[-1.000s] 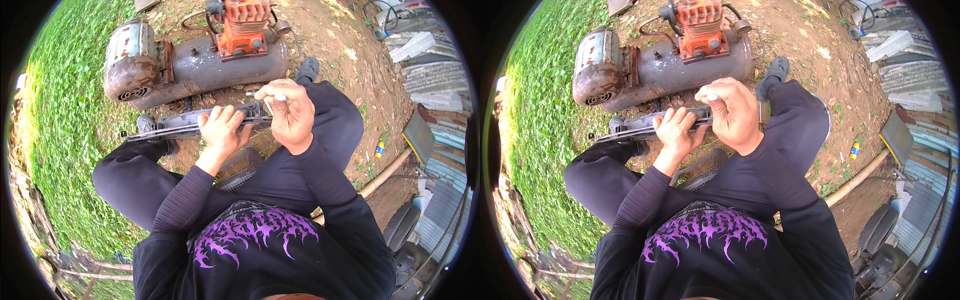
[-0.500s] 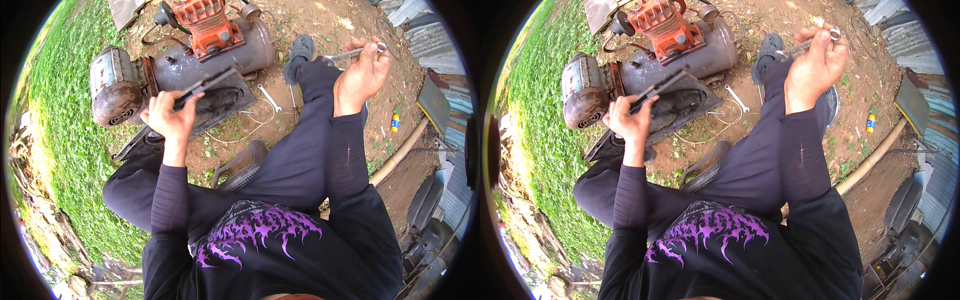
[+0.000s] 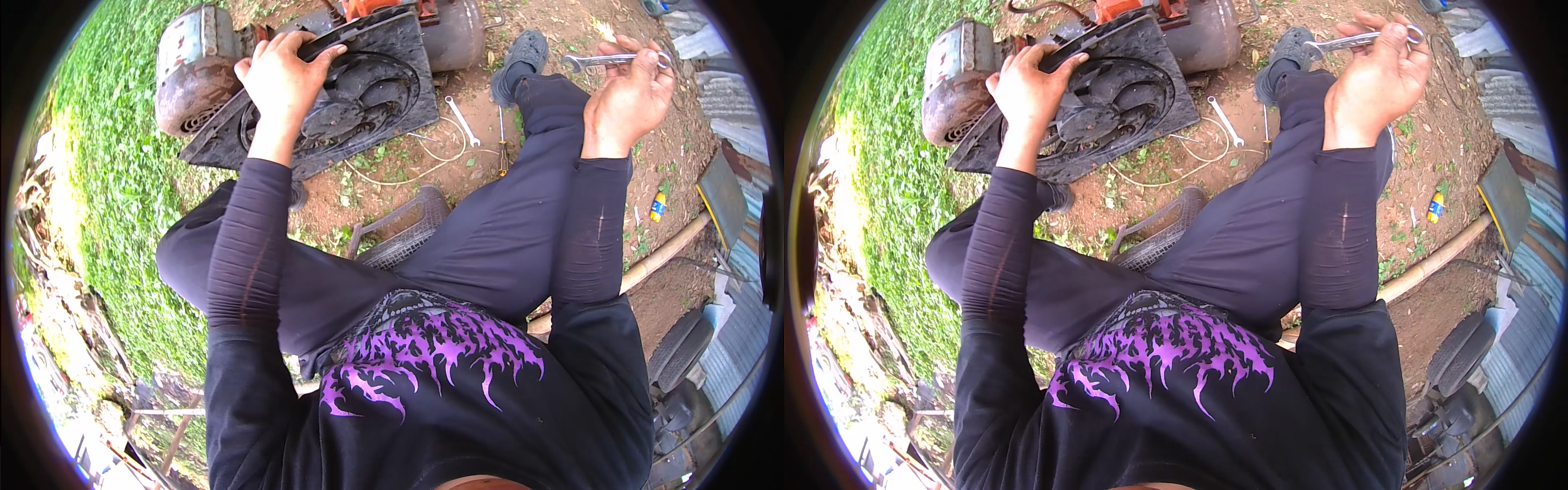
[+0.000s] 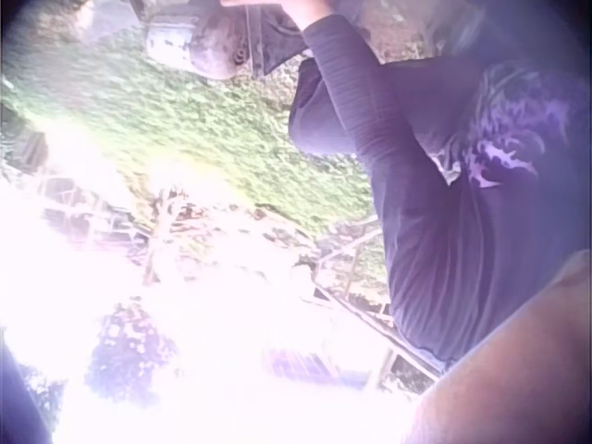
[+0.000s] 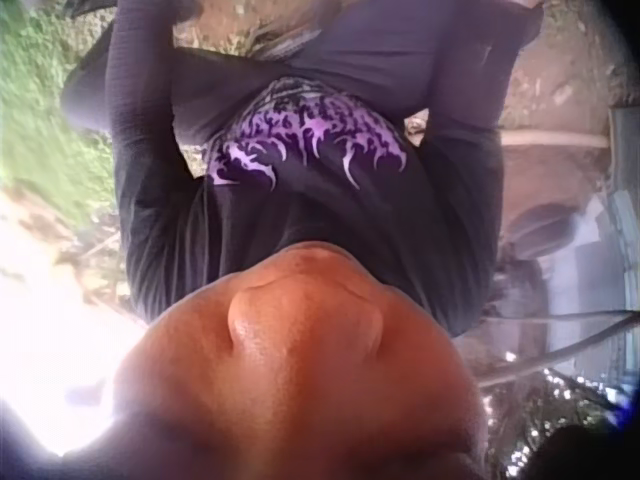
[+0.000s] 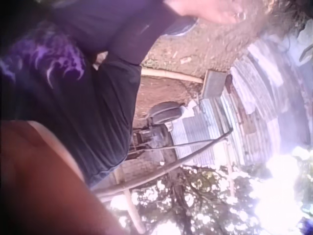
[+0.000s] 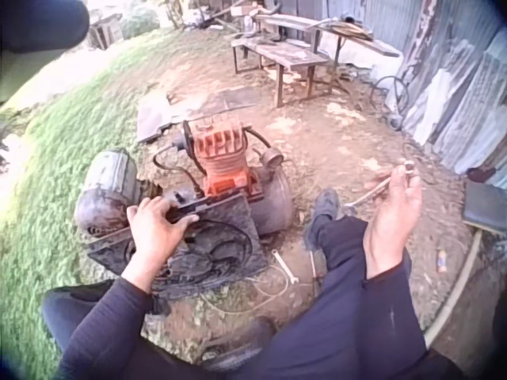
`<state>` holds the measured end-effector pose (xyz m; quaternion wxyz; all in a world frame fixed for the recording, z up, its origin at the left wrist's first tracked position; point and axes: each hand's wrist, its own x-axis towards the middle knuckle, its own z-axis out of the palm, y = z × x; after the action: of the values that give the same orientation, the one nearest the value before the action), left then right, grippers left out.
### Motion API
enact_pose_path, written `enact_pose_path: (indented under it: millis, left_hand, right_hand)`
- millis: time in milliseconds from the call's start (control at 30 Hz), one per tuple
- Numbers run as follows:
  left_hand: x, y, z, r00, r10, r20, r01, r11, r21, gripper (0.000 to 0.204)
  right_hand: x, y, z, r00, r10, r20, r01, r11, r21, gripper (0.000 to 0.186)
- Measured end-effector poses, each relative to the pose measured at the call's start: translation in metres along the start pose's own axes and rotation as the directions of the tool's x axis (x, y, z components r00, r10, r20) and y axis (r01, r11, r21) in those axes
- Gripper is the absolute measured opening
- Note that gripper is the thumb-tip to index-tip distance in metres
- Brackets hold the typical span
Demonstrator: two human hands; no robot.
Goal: The person uses a wrench to loosen and remove a fan housing from an air compressor and then uses a cloth to wipe down the compressor's motor.
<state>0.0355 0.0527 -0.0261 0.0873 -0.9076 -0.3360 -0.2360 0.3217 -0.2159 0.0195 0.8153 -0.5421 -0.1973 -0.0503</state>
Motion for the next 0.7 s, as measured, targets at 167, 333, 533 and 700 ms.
enact_pose_path:
  millis: [167, 333, 533, 700]
  left_hand:
    - [0.012, -0.046, -0.068, 0.983, 0.120, 0.138, -0.092, 0.977, -0.193, 0.040]
    - [0.001, -0.131, -0.133, 0.989, 0.000, -0.147, -0.034, 0.973, -0.229, 0.027]
    - [-0.031, -0.200, -0.124, 0.760, -0.555, -0.339, 0.237, 0.722, -0.650, 0.024]
    - [-0.009, -0.184, -0.130, 0.743, -0.557, -0.371, 0.094, 0.636, -0.766, 0.023]
  right_hand:
    - [0.031, -0.029, -0.018, 0.987, -0.019, -0.157, 0.063, 0.957, 0.282, 0.021]
    - [0.094, -0.097, -0.142, 0.877, -0.264, -0.401, 0.304, 0.952, 0.040, 0.012]
    - [0.100, -0.089, -0.336, 0.902, -0.071, -0.427, 0.001, 0.987, -0.162, 0.017]
    - [0.021, -0.136, -0.259, 0.865, -0.293, -0.409, 0.130, 0.916, -0.381, 0.002]
